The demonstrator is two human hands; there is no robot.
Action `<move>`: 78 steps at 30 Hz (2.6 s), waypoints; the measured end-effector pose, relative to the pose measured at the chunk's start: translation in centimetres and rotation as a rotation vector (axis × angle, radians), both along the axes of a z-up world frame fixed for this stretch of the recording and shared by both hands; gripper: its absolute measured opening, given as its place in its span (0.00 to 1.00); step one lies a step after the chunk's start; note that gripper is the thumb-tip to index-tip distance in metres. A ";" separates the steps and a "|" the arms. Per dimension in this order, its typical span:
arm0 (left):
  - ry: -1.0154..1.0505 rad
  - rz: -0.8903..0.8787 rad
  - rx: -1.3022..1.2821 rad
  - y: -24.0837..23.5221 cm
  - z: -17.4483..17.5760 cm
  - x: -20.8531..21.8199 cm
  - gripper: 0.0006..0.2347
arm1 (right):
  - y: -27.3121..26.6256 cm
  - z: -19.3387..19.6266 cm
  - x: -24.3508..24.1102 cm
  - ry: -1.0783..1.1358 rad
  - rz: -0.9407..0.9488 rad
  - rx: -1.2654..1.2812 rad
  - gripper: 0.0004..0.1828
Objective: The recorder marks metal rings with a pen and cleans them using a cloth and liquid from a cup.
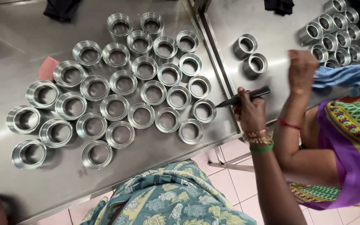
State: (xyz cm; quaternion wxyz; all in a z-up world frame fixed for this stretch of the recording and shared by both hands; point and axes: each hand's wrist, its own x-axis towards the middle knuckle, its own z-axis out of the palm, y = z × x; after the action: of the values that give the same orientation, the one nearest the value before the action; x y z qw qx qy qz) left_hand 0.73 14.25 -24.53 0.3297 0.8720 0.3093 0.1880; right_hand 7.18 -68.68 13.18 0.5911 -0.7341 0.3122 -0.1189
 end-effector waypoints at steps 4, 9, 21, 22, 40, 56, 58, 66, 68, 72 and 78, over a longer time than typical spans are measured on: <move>-0.097 -0.369 0.020 -15.2 17.4 -0.2 0.07 | 6.8 1.0 -1.7 0.008 0.331 0.034 0.17; 0.102 -0.716 -0.777 -34.0 32.4 2.5 0.15 | 20.4 4.8 -4.2 -0.144 0.740 0.369 0.08; 0.186 -0.747 -0.747 -34.0 37.6 0.8 0.41 | 15.4 -2.7 -0.8 -0.252 0.626 0.179 0.16; 0.203 -0.681 -0.683 -33.1 37.3 0.3 0.41 | 12.6 -3.9 0.2 -0.212 0.524 0.105 0.19; 0.229 -0.559 -0.655 -32.9 36.2 -0.8 0.40 | 2.9 -5.4 7.1 -0.155 0.451 0.027 0.19; 0.181 -0.840 -0.917 -41.0 36.9 0.3 0.38 | 17.1 3.5 -4.6 -0.010 0.958 0.364 0.13; 0.226 -0.876 -0.974 -41.4 39.1 0.5 0.41 | 19.3 5.6 -5.1 -0.065 1.112 0.411 0.15; 0.242 -0.858 -0.932 -38.5 36.5 -2.1 0.43 | 20.1 5.5 -5.2 -0.110 1.142 0.523 0.16; 0.256 -0.816 -0.942 -37.5 35.2 -2.8 0.43 | 20.5 5.2 -5.4 -0.054 1.119 0.545 0.16; 0.277 -0.919 -0.725 -38.8 38.6 -1.6 0.42 | 20.9 5.4 -5.6 -0.187 1.227 0.404 0.14; 0.234 -1.036 -0.530 -39.0 40.2 -1.1 0.37 | 21.3 5.8 -5.4 -0.312 1.335 0.345 0.15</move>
State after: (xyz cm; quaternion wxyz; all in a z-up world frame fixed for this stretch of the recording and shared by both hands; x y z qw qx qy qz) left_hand -0.36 -24.77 15.71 0.5488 0.8122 -0.0860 -0.1783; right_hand 1.75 -47.42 18.94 0.6833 -0.6391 -0.2788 0.2165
